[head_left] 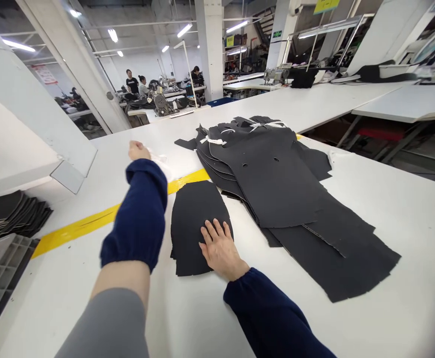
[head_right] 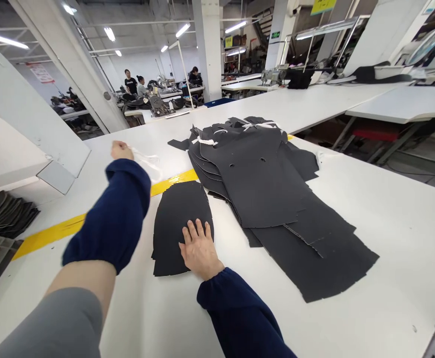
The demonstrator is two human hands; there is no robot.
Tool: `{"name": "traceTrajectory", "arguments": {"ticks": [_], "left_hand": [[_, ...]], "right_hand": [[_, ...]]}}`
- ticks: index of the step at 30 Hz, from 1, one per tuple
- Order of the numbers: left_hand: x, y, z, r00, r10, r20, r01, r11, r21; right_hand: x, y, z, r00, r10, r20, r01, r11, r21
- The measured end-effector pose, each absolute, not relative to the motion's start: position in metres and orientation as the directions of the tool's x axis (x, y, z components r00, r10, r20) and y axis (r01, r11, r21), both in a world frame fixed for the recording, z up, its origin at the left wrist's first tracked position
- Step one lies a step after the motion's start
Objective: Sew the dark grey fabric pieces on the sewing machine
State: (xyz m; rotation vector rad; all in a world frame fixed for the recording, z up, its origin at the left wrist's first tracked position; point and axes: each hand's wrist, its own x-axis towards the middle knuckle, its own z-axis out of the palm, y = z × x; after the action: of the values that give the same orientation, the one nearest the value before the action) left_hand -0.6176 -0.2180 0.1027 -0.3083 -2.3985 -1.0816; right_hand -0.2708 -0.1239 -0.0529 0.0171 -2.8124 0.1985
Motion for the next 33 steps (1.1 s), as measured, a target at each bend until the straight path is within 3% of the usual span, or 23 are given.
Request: {"name": "traceTrajectory", "arguments": {"ticks": [2,3,5,6,8,12,17,20,26,30,33], "left_hand": [[-0.620,-0.241,0.105,-0.874,0.039,0.485,0.353,0.738,0.576],[-0.611,-0.250,0.097,-0.877,0.135,0.462,0.381,0.781,0.495],[-0.574,-0.262,0.065,-0.788,0.503,0.355,0.600,0.756,0.260],[-0.548,-0.269,0.043,-0.651,0.720,0.239,0.757,0.638,0.141],[-0.496,-0.283,-0.005,-0.254,0.967,0.020,0.962,0.251,0.109],[-0.438,-0.305,-0.061,-0.159,0.987,0.033,0.985,0.157,0.068],[-0.440,-0.304,-0.042,-0.089,0.996,0.022,0.994,0.087,0.070],[-0.434,-0.311,-0.031,-0.021,0.997,-0.077,0.998,0.026,0.065],[-0.417,-0.317,-0.018,-0.051,0.973,-0.227,0.998,0.057,0.019],[-0.424,-0.307,-0.004,-0.046,0.957,-0.287,0.990,0.083,0.118],[-0.434,-0.300,0.003,-0.019,0.945,-0.328,0.978,0.087,0.192]], "right_hand": [[-0.271,-0.124,-0.055,-0.946,0.013,0.325,-0.036,0.989,-0.143],[-0.271,-0.125,-0.056,-0.944,0.020,0.329,-0.031,0.988,-0.149],[-0.270,-0.128,-0.057,-0.941,0.033,0.337,-0.023,0.987,-0.161],[-0.270,-0.130,-0.057,-0.939,0.034,0.342,-0.024,0.986,-0.166],[-0.271,-0.127,-0.056,-0.938,0.005,0.347,-0.056,0.985,-0.166],[-0.257,-0.088,-0.049,-0.935,-0.071,0.349,-0.116,0.987,-0.110],[-0.214,-0.006,-0.039,-0.932,0.251,0.263,0.276,0.959,0.063],[-0.202,0.020,-0.038,-0.943,0.280,0.178,0.303,0.946,0.117],[-0.205,0.027,-0.015,-0.936,0.319,0.152,0.335,0.937,0.098],[-0.151,0.023,-0.003,-0.888,0.409,0.209,0.429,0.902,0.056],[-0.058,0.008,-0.024,-0.858,0.462,0.223,0.479,0.877,0.025]]}}
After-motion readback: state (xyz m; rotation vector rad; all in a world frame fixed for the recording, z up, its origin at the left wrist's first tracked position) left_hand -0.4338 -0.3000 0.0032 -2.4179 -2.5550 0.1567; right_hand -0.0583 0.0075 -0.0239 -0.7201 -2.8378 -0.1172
